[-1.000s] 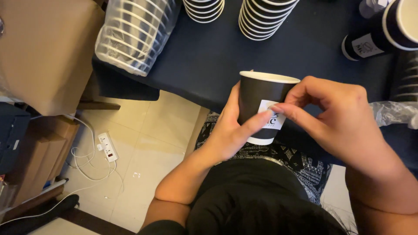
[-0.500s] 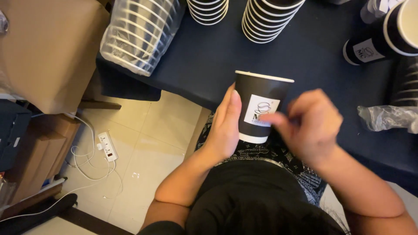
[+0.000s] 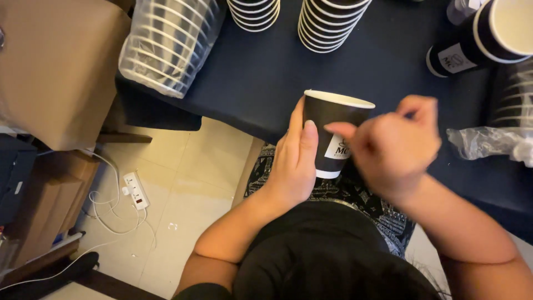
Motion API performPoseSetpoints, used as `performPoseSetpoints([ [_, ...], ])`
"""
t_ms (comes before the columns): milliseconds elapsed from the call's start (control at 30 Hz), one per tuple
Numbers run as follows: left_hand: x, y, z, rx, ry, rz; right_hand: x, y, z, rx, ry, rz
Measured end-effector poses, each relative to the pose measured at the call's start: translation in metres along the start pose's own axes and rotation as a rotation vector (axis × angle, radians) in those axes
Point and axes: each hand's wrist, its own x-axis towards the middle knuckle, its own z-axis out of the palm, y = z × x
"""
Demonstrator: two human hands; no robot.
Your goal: Applying adhesive brand labels to paper coffee cups.
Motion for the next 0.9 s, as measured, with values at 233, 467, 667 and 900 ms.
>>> performPoseSetpoints([
  [233,0.009,0.002,-0.003,-0.203,-0.039,-0.117,-0.021,0.000,0.000,-0.251,-0.036,0.151],
  [467,0.012,-0.010,0.006,-0.666,-0.094,-0.323,-0.010,0.006,-0.012,-0.041,0.097,0.149],
  [667,0.008,-0.002,0.003,-0.297,-0.017,-0.152,-0.045,0.000,0.004,-0.211,0.056,0.136],
  [900,0.000,-0.013,-0.001,-0.263,-0.076,0.080,-0.027,-0.010,0.003,0.166,0.061,0.186],
])
